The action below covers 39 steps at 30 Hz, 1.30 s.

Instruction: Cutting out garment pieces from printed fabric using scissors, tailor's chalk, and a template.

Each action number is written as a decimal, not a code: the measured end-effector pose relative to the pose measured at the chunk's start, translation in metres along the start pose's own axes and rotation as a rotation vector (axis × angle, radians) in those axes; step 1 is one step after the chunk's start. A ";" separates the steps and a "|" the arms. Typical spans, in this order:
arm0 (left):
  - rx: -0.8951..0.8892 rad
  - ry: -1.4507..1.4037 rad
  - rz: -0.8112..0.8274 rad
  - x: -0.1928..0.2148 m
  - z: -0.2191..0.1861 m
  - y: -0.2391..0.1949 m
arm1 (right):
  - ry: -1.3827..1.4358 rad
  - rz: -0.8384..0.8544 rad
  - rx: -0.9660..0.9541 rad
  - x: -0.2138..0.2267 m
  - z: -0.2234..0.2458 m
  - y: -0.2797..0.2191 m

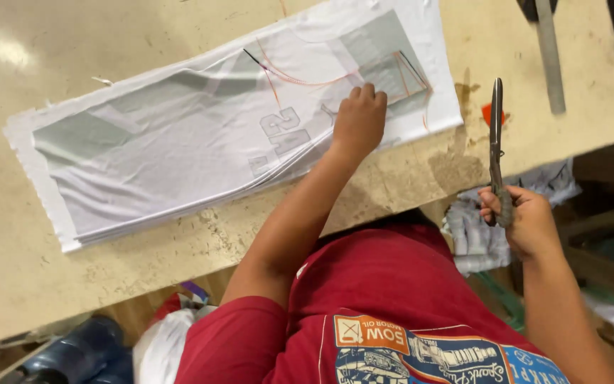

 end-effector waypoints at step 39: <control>1.340 0.362 0.110 0.203 0.138 -0.291 | -1.171 0.232 0.787 -0.023 0.114 0.199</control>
Point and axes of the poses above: each hand's wrist, its own y-axis towards the middle knuckle, its own x-axis out of the back of the hand, z = x × y, the point moved 3 cm from there along y, towards the middle knuckle, and after that the axes turned 9 degrees about y, right-handed, at the moved point
